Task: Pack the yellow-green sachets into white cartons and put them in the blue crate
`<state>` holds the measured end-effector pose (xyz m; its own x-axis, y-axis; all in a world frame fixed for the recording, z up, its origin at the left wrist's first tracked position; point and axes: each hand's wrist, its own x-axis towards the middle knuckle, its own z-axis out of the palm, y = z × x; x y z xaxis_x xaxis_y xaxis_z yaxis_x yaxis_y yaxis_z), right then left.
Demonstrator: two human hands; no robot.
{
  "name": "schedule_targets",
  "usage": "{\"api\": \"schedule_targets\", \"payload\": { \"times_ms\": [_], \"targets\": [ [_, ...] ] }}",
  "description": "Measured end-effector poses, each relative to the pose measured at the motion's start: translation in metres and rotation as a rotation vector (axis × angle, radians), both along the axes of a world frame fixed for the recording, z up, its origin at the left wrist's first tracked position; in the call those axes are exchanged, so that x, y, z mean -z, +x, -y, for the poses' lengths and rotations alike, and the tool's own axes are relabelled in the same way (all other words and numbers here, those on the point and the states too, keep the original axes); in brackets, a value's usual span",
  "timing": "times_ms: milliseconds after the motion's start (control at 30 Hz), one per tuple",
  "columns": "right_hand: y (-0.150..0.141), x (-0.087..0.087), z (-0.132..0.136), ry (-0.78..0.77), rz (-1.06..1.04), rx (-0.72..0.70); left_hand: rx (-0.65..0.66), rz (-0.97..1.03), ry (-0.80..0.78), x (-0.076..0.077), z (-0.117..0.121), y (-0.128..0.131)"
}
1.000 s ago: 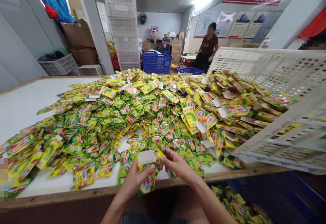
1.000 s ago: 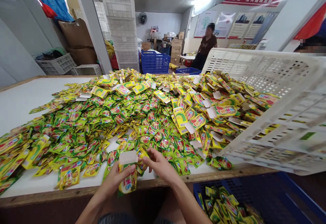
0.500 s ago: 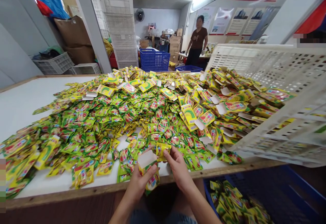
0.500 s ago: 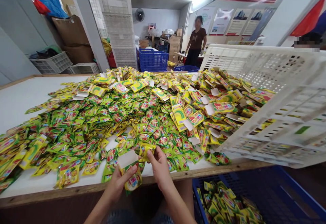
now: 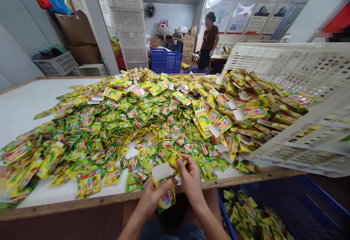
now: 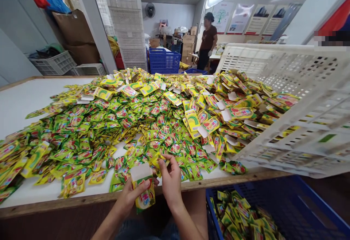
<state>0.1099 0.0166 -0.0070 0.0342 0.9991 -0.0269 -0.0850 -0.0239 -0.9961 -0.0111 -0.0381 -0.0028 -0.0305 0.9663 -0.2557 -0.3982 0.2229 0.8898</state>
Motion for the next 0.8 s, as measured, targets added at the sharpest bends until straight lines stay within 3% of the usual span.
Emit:
{"api": "schedule_targets", "payload": {
  "times_ms": [133, 233, 433, 600, 800],
  "targets": [
    [0.0, -0.001, 0.001, 0.028, 0.012, 0.009, 0.017, -0.023, 0.007, 0.003, -0.001, -0.002],
    [0.004, -0.002, 0.0, 0.071, 0.017, -0.077, 0.014, -0.031, 0.012, 0.002, -0.002, -0.005],
    [0.015, -0.006, -0.01, 0.2, 0.228, -0.219, 0.019, -0.069, 0.005, -0.003, -0.005, -0.014],
    [0.023, -0.007, -0.018, 0.172, 0.278, -0.35, 0.026, -0.115, 0.022, -0.004, -0.009, -0.015],
    [0.026, -0.034, -0.022, 0.196, 0.115, -0.232, 0.055, -0.035, -0.016, -0.007, -0.012, -0.007]
  ]
}}
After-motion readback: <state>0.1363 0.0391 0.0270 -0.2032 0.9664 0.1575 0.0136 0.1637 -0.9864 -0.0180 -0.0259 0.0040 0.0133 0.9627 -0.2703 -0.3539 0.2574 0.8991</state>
